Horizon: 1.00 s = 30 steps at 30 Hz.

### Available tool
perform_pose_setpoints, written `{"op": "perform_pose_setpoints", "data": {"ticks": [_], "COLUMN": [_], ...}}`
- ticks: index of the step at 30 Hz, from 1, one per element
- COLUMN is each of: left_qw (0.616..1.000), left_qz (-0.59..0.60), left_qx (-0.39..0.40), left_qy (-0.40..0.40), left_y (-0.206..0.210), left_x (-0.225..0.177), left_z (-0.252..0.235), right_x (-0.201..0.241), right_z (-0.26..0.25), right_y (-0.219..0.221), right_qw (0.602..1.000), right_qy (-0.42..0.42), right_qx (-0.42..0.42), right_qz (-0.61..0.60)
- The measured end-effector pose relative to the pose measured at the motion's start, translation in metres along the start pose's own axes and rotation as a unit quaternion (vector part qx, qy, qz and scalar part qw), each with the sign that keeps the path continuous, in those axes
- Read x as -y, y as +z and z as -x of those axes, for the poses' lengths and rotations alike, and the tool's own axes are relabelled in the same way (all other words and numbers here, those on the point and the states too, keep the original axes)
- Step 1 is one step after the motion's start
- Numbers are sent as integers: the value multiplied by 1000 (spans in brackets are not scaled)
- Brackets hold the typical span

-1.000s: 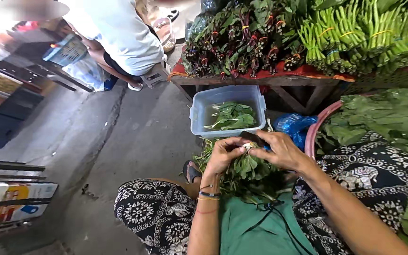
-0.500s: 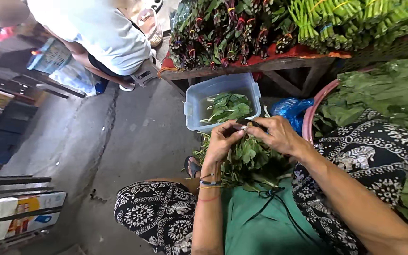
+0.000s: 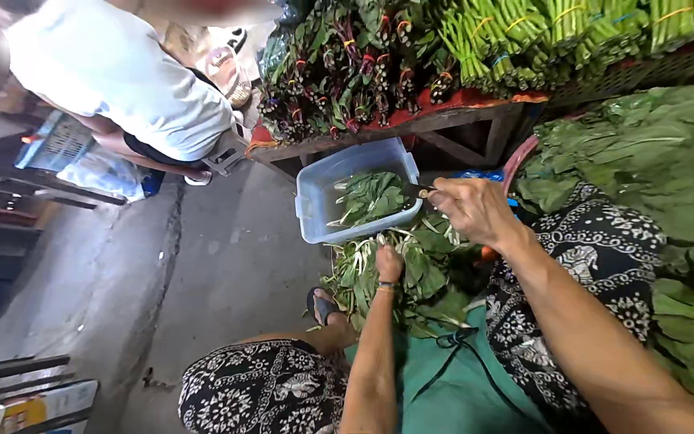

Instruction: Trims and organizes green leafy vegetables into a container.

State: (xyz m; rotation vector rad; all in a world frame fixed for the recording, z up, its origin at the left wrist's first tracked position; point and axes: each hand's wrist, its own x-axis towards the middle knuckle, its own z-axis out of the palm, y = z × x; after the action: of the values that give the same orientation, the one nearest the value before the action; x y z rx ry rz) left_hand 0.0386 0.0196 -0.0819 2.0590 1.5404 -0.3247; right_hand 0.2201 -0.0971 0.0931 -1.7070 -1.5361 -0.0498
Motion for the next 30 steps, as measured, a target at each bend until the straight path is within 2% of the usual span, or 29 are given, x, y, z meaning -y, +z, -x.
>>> {"op": "perform_pose_setpoints", "data": {"ticks": [1, 3, 5, 6, 8, 10, 11, 13, 15, 18, 22, 25, 27, 30], "left_qw": [1000, 992, 950, 900, 765, 632, 579, 515, 487, 483, 533, 597, 644, 715], "left_qz": [26, 124, 307, 431, 643, 775, 815, 856, 872, 872, 829, 780, 735, 641], "left_qx": [8, -25, -60, -65, -28, 15, 27, 40, 53, 68, 92, 68, 38, -32], "left_qy": [-5, 11, 15, 9, -4, 2, 5, 11, 23, 43, 144, 177, 211, 276], "left_y": [5, -4, -21, -29, -53, -75, -85, -99, -105, -107, -103, -101, -102, -105], "left_x": [11, 31, 48, 54, 61, 62, 59, 52, 48, 42, 42, 38, 31, 15], "left_z": [2, 10, 18, 23, 36, 51, 59, 72, 81, 91, 96, 101, 108, 122], "right_x": [-2, -6, -8, -9, -8, -7, -7, -8, -12, -15, -13, -4, 7, 21], "right_z": [0, 0, 1, 1, 0, -1, -1, -2, -2, -3, -3, -2, -2, 3], "right_y": [-2, -6, -8, -7, -5, -1, 0, 0, -3, -9, -10, -1, 5, 20], "right_qw": [1000, 1000, 1000, 1000, 1000, 1000, 1000, 1000, 1000, 999, 998, 996, 984, 937], "right_qy": [-2, -7, -9, -7, 3, 7, 8, 10, 15, 39, 55, 71, 97, 136], "right_qx": [-4, -15, -16, -12, 4, 18, 23, 24, 17, -3, -5, 33, 91, 164], "right_qz": [-9, -13, -13, -12, -9, -3, -3, -4, -2, 15, 9, -53, -118, -277]}}
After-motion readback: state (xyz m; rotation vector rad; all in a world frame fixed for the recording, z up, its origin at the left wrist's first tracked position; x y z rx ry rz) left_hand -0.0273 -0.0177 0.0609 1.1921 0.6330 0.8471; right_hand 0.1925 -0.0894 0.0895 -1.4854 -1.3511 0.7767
